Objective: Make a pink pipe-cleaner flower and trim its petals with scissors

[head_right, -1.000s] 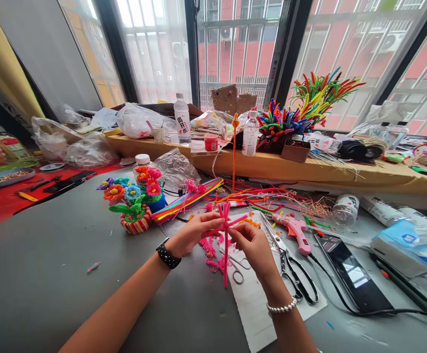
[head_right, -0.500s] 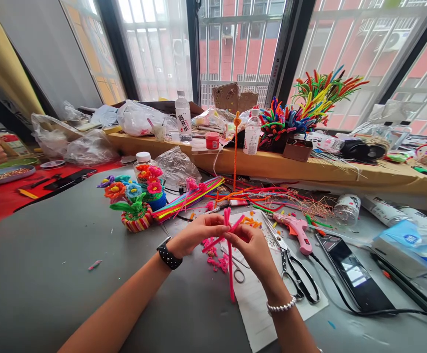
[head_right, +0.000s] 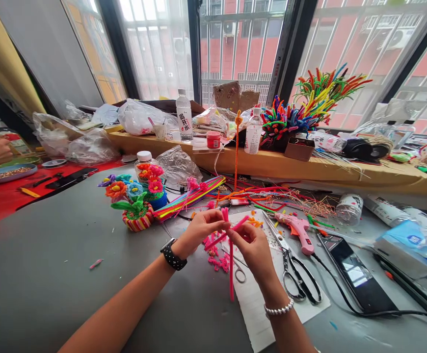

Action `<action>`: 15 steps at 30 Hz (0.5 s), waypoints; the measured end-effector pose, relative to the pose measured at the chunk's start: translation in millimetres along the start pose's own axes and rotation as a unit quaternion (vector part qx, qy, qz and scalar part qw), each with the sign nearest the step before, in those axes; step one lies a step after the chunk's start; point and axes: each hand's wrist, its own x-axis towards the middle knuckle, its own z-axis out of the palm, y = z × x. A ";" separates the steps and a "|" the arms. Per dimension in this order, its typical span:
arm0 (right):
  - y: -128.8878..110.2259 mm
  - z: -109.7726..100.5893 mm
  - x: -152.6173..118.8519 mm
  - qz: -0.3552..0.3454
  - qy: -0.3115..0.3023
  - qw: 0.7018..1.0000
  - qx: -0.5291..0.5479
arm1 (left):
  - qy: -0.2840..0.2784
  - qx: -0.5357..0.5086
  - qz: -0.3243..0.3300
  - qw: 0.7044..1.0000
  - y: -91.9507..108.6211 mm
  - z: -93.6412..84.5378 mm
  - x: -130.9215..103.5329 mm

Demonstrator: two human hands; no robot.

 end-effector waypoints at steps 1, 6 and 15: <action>-1.0 -0.4 -0.3 -0.002 -0.008 1.000 -0.004 | -0.001 0.002 0.002 1.000 0.4 0.4 -0.3; -7.6 -3.0 -1.4 -0.020 -0.002 0.998 -0.066 | -0.018 0.014 0.000 1.000 3.0 1.1 -1.9; -3.2 -4.3 1.0 -0.004 0.015 1.000 0.014 | -0.029 0.002 -0.033 0.999 1.3 -1.9 -1.4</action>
